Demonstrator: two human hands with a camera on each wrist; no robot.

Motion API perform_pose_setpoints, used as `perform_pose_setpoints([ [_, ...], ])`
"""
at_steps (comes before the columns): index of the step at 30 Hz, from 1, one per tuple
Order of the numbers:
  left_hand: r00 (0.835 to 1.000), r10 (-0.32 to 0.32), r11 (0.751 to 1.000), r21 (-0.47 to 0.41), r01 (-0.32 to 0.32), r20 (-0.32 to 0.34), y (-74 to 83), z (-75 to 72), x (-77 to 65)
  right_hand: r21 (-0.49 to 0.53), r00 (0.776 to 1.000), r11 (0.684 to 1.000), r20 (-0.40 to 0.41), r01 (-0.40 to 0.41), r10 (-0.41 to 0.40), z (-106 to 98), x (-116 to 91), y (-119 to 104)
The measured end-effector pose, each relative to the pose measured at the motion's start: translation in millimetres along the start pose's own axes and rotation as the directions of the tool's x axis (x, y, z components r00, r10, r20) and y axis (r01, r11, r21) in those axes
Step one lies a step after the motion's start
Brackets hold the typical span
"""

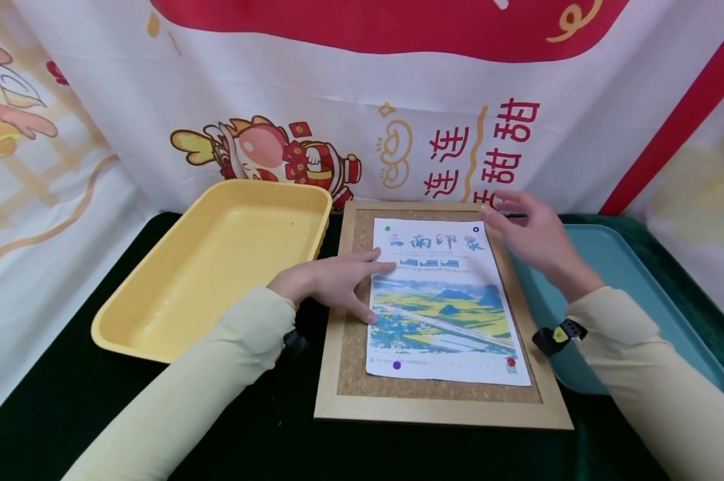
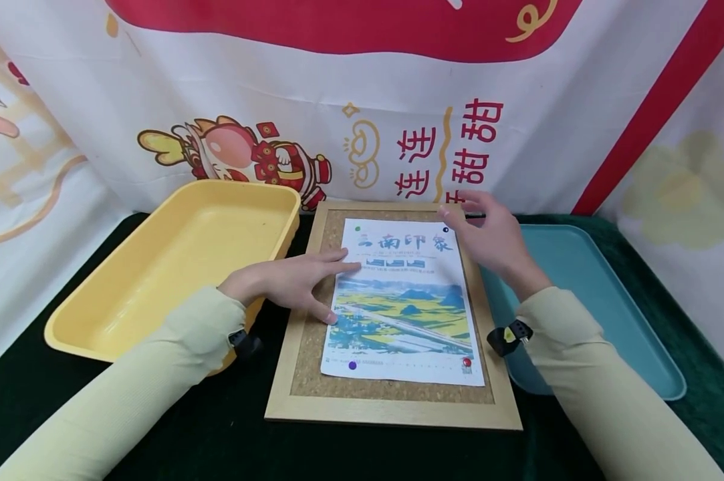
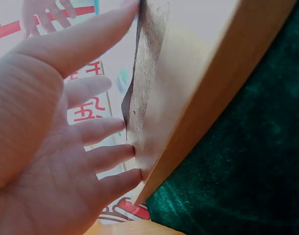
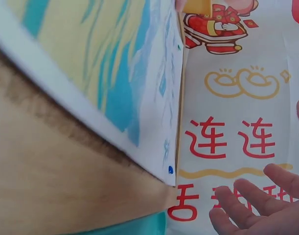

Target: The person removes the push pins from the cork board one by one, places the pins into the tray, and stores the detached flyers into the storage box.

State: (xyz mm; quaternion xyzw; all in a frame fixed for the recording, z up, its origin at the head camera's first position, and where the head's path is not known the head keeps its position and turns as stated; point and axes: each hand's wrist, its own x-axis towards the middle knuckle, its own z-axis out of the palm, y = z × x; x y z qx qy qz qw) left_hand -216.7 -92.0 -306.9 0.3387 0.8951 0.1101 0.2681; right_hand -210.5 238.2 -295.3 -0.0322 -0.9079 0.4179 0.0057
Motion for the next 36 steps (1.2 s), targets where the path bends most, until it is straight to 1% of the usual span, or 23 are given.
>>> perform_pose_setpoints([
  [3, 1.000, -0.007, 1.000, -0.002, 0.007, 0.011, 0.4, 0.3, 0.2, 0.013, 1.000, 1.000, -0.005, 0.005, -0.005, 0.7, 1.0, -5.3],
  [9, 1.000, -0.022, 1.000, 0.021, 0.022, 0.022, 1.1, 0.6, 0.0, 0.045, 1.000, 0.999, -0.017, 0.013, -0.012, 7.0, 6.2, -15.2],
  [13, 0.999, -0.025, 0.999, 0.032, 0.024, 0.029, 1.7, 0.9, -0.2, 0.059, 1.000, 0.998, -0.009, 0.011, -0.011, 11.2, 10.2, -20.4],
  [18, 0.999, -0.025, 0.999, 0.043, 0.024, 0.034, 2.0, 1.3, -0.4, 0.094, 1.000, 0.996, 0.007, -0.002, 0.002, 15.5, 16.3, -23.6],
  [24, 0.999, -0.034, 0.999, 0.030, 0.032, 0.043, 5.8, 0.8, 1.0, 0.163, 0.999, 0.986, 0.001, -0.035, 0.035, 17.1, 20.7, -25.1],
  [28, 0.998, -0.035, 0.999, 0.024, 0.034, 0.049, 7.2, 0.7, 1.6, 0.176, 0.999, 0.984, 0.001, -0.039, 0.039, 19.4, 23.6, -30.9],
  [32, 0.999, -0.037, 0.999, 0.023, 0.037, 0.040, 6.2, -0.3, 0.4, 0.196, 1.000, 0.980, 0.006, -0.031, 0.031, 26.6, 29.6, -40.6],
  [36, 0.999, -0.034, 0.999, 0.020, 0.033, 0.020, 3.4, -0.5, -0.8, 0.216, 0.999, 0.975, 0.024, -0.045, 0.041, 39.3, 34.9, -48.2],
])
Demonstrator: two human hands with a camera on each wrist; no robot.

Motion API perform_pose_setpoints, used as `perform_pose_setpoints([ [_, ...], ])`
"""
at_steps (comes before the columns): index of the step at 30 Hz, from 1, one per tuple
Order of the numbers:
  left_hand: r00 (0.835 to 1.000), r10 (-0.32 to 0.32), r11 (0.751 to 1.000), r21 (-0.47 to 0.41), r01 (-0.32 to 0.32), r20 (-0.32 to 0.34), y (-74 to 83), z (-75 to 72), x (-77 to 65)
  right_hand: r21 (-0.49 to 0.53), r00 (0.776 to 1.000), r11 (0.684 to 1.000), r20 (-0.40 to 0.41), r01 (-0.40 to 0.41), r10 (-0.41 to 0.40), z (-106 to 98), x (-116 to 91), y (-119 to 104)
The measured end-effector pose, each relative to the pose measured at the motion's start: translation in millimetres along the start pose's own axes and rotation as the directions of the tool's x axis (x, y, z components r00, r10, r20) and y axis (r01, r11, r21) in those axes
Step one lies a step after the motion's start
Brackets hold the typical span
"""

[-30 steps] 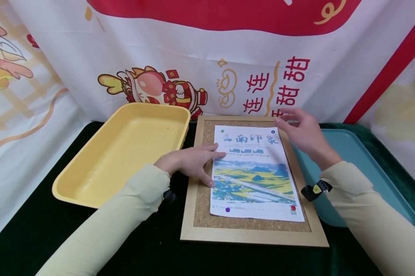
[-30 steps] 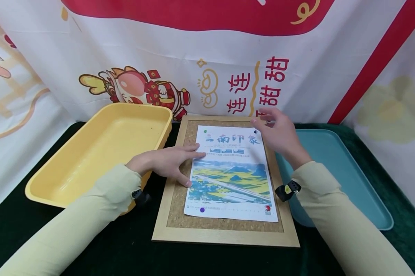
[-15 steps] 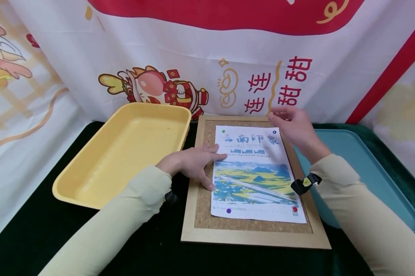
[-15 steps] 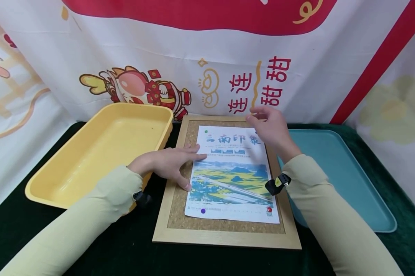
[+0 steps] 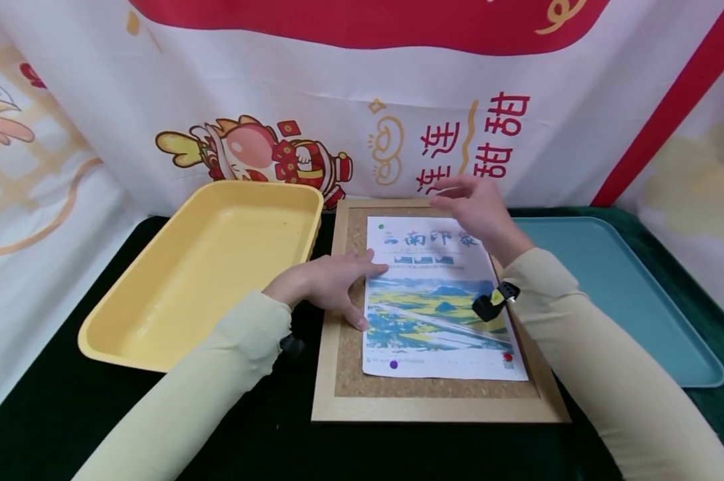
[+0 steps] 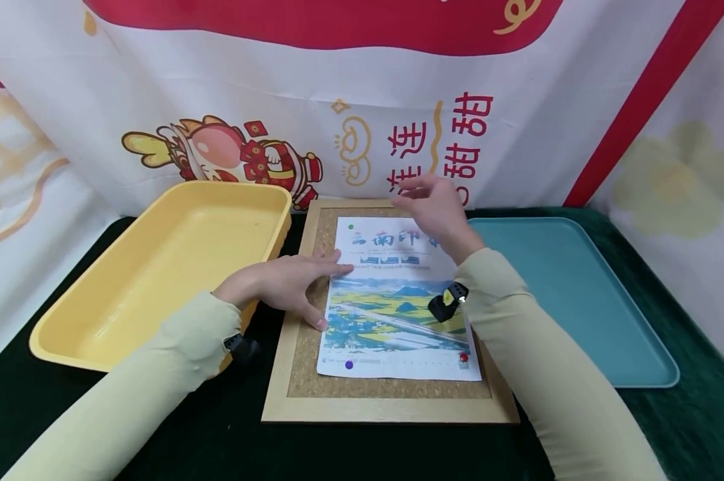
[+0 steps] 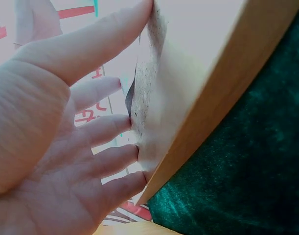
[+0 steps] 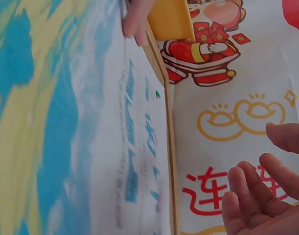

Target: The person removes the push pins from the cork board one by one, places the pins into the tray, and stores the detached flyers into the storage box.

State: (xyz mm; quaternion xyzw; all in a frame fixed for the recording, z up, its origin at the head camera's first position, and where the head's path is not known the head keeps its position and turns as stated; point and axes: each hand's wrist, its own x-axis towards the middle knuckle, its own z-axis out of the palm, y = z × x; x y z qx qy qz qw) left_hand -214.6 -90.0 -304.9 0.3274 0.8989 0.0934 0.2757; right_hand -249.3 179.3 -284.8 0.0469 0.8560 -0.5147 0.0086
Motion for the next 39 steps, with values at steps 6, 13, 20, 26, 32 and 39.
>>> perform_pose_setpoints([
  [6, 1.000, -0.005, 1.000, -0.014, 0.005, -0.010, -0.4, -1.8, 0.3, 0.015, 1.000, 1.000, 0.018, -0.020, 0.020, 17.5, 5.1, -2.5],
  [13, 1.000, -0.004, 0.999, -0.032, 0.004, -0.011, -2.4, 0.6, 2.0, 0.045, 0.999, 0.999, 0.032, -0.013, 0.012, 35.2, 11.1, -5.8],
  [20, 1.000, -0.006, 1.000, -0.022, 0.006, -0.012, 0.7, 0.3, 2.5, 0.092, 0.998, 0.996, 0.070, -0.001, -0.006, 47.7, 21.2, -1.0],
  [26, 1.000, -0.021, 1.000, -0.021, 0.020, -0.011, 0.0, -0.3, 0.0, 0.107, 0.995, 0.994, 0.102, -0.023, 0.012, 58.1, 28.9, 0.5],
  [32, 1.000, -0.009, 1.000, -0.021, 0.009, -0.022, 0.3, -0.2, 2.0, 0.100, 0.992, 0.994, 0.123, -0.051, 0.038, 61.4, 38.1, 7.1],
  [39, 1.000, -0.030, 0.999, -0.021, 0.029, -0.003, 0.4, -0.2, 1.8, 0.027, 0.980, 0.998, 0.191, -0.053, 0.047, 67.8, 44.7, 18.2],
])
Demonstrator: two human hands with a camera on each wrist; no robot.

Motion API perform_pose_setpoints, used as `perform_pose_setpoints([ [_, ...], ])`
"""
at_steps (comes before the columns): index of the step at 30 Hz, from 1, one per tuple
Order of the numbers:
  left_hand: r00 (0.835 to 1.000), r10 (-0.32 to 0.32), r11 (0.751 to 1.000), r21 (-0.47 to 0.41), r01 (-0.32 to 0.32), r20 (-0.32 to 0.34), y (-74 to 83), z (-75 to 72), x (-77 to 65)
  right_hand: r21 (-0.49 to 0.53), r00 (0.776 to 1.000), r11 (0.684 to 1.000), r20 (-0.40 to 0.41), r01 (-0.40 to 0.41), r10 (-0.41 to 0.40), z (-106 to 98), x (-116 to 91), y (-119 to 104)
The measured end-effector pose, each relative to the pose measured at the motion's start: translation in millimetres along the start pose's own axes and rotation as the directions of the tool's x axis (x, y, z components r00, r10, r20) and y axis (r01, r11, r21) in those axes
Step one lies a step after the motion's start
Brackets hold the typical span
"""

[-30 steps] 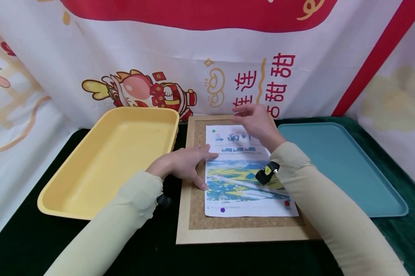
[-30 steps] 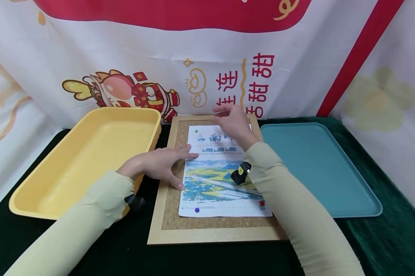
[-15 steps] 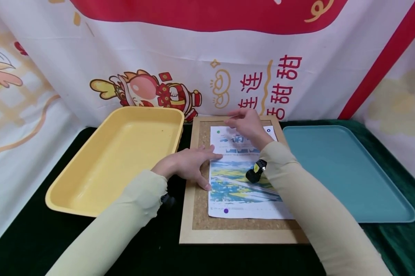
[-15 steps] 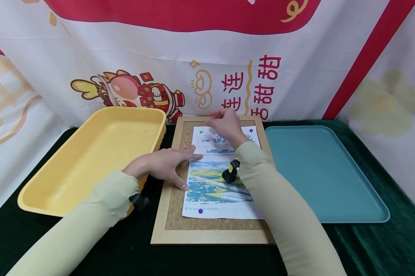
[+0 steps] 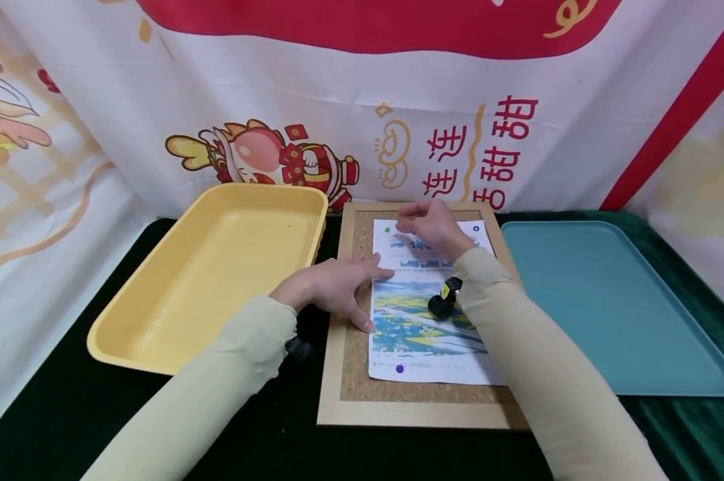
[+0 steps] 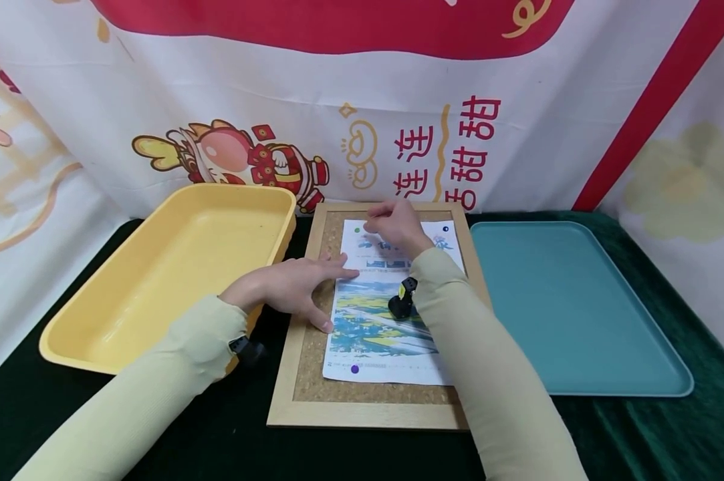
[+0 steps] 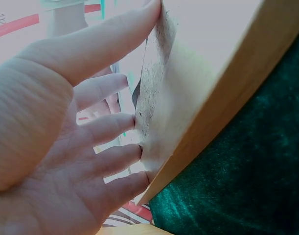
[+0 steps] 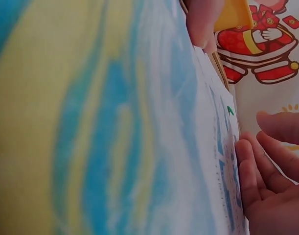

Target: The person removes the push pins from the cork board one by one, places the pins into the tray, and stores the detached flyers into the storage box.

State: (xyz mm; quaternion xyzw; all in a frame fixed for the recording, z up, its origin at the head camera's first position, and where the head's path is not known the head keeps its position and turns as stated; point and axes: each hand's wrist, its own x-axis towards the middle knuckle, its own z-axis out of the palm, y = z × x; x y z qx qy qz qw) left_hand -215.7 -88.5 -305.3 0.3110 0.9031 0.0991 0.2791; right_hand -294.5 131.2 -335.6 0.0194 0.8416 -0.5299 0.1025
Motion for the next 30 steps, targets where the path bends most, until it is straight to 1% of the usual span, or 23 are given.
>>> perform_pose_setpoints([
  [4, 1.000, 0.001, 1.000, 0.000, -0.001, -0.001, 0.8, -0.2, 0.5, 0.014, 1.000, 1.000, 0.018, -0.008, 0.007, -1.0, 0.8, 3.6],
  [13, 1.000, 0.011, 1.000, 0.007, -0.011, 0.000, 0.7, -0.3, -1.7, -0.016, 0.997, 1.000, 0.069, -0.017, 0.018, -1.3, 2.8, 2.7],
  [24, 1.000, 0.026, 1.000, 0.000, -0.026, -0.010, -1.8, 0.8, -2.0, -0.038, 0.995, 0.997, 0.073, -0.071, 0.073, 0.7, 6.1, -0.7],
  [30, 1.000, 0.027, 1.000, 0.004, -0.027, -0.014, -1.3, 0.9, -1.7, -0.064, 0.995, 0.994, 0.045, -0.087, 0.090, 2.3, 8.6, -2.6],
])
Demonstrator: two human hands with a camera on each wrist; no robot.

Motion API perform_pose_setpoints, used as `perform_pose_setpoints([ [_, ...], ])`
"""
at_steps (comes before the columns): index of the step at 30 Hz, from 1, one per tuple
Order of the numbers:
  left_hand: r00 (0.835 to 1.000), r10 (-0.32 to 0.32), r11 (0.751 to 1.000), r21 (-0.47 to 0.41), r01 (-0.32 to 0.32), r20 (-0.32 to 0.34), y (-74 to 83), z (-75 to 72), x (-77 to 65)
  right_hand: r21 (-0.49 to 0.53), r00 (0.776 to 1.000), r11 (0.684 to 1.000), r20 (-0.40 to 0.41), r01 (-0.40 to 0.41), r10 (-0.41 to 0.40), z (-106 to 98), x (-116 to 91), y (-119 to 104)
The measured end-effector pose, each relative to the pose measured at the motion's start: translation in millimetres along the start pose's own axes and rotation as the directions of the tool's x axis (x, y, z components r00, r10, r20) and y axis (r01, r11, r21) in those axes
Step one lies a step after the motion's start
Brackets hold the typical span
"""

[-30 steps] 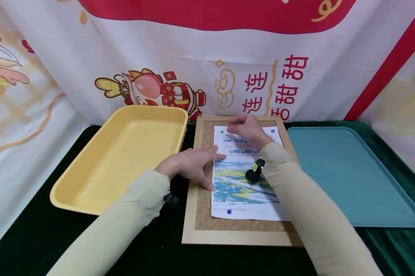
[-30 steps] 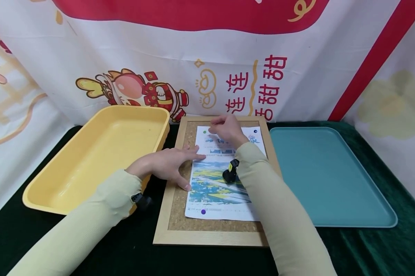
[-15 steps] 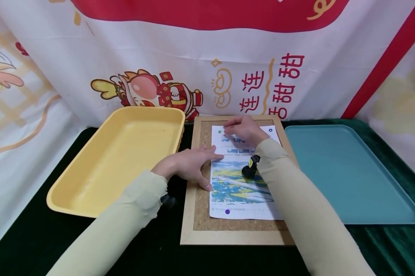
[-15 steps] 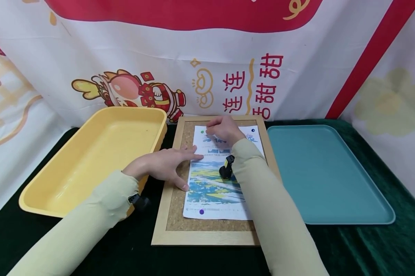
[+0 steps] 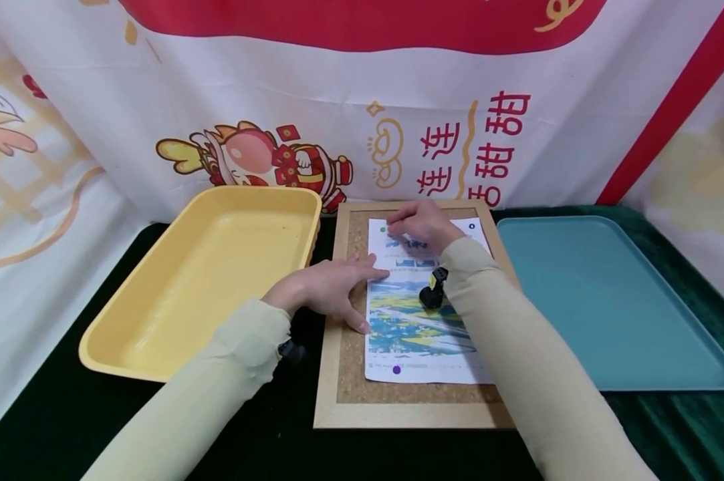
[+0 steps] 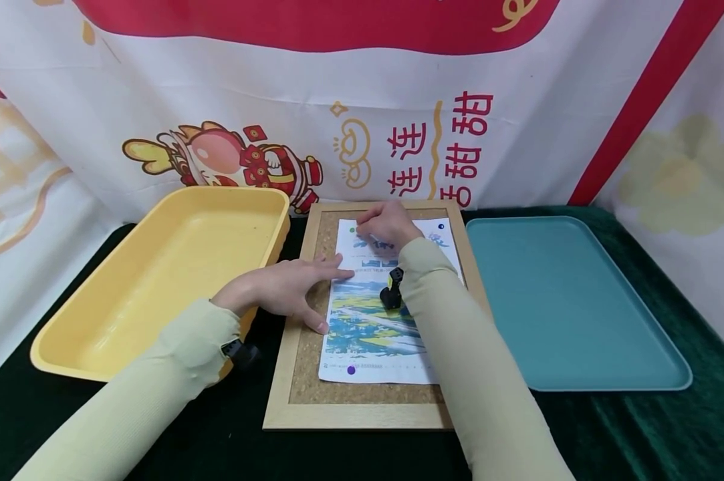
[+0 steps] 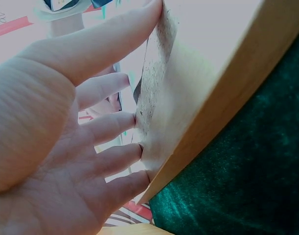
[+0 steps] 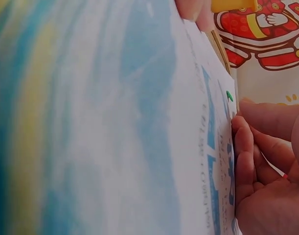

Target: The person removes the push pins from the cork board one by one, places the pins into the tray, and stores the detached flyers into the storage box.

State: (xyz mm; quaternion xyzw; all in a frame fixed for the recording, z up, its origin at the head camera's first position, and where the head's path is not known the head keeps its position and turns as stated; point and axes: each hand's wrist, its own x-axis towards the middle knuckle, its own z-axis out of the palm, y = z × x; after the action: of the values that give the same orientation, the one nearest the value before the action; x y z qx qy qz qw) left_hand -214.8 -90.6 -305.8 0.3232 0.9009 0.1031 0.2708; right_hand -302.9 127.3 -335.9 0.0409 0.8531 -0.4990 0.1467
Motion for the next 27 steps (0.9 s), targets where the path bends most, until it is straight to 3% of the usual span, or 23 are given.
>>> perform_pose_setpoints([
  [10, 1.000, 0.007, 1.000, 0.013, -0.007, 0.000, -0.3, 0.9, 3.0, -0.046, 0.999, 0.999, -0.044, 0.007, -0.009, 4.7, 2.2, -3.4],
  [27, 1.000, 0.012, 1.000, 0.010, -0.012, -0.003, 0.5, -0.1, 1.1, -0.089, 0.994, 0.995, -0.100, -0.050, 0.041, 11.9, 5.8, -9.9],
])
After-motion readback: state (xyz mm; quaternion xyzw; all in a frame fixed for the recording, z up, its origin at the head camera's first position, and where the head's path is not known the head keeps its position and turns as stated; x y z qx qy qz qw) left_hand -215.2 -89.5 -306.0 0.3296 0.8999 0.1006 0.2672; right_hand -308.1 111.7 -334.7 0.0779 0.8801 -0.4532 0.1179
